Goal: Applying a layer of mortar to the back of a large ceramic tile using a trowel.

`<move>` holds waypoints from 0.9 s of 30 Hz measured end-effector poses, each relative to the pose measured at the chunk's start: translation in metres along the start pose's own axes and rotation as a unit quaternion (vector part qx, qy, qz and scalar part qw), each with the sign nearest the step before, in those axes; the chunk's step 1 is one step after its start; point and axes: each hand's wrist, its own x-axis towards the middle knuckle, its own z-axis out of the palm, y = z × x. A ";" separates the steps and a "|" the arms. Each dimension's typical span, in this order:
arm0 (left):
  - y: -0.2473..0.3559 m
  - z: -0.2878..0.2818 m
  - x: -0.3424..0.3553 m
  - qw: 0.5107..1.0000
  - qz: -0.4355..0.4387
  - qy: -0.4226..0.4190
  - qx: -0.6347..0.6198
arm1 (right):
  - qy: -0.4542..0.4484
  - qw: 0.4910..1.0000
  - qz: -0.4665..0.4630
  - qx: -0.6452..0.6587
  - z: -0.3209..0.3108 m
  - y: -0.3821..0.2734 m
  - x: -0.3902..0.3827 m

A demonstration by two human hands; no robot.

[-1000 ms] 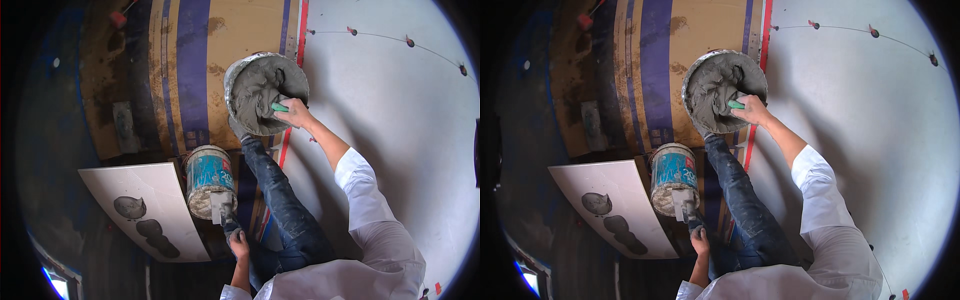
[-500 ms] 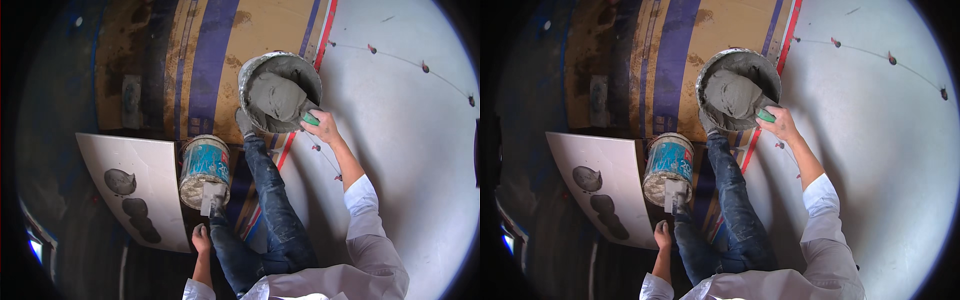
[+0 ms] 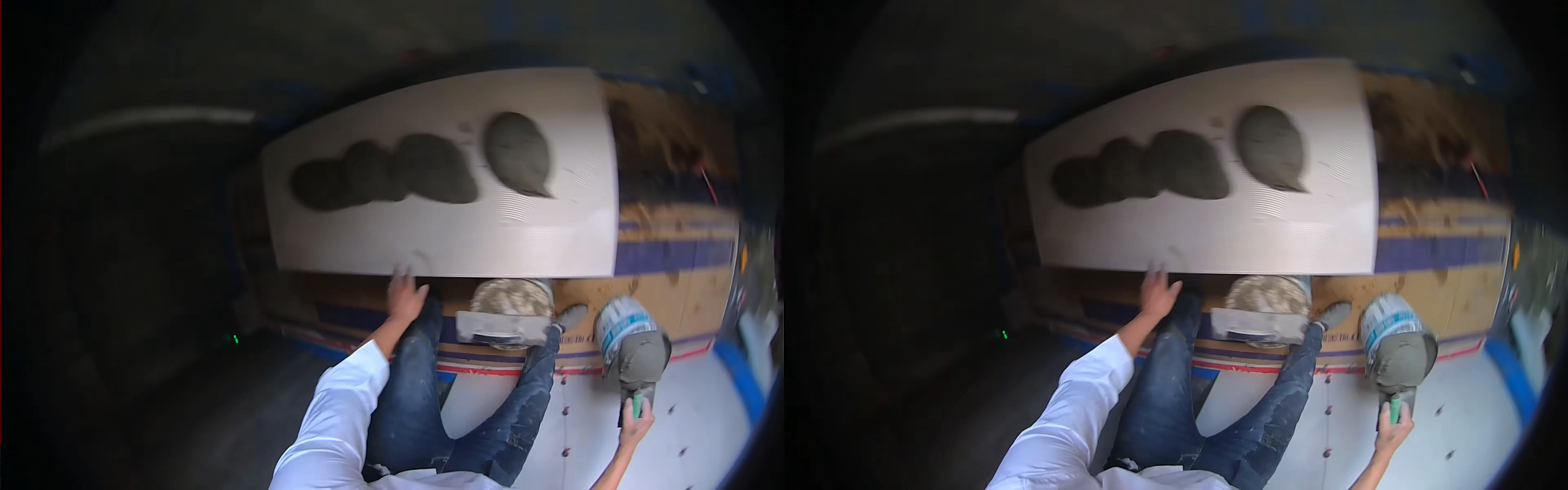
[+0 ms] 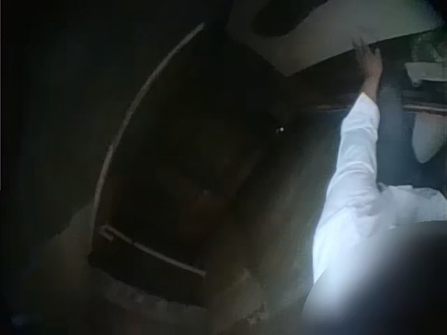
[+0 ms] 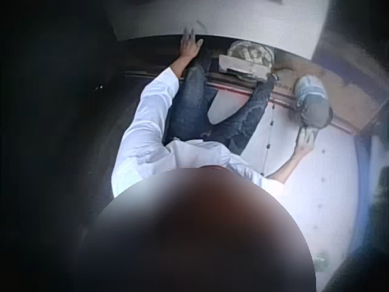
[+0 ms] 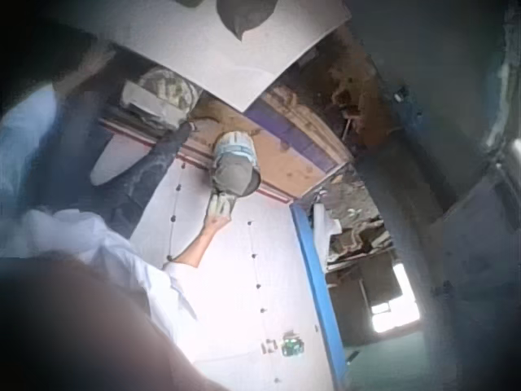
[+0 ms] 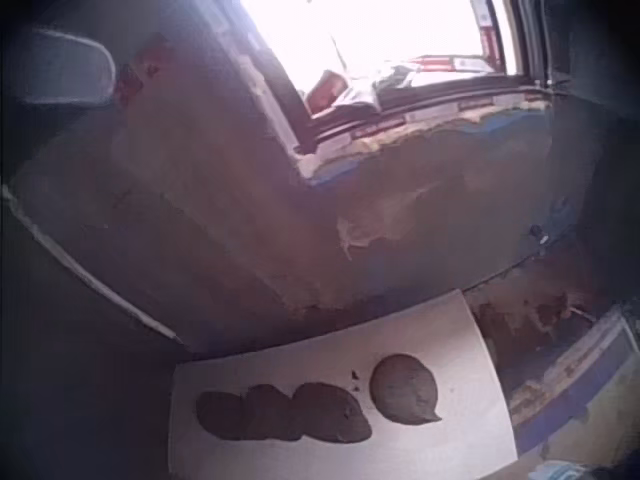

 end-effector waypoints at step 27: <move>-0.070 -0.016 -0.021 0.979 0.072 -0.010 -0.192 | -0.294 0.954 -0.049 0.013 0.068 -0.265 0.043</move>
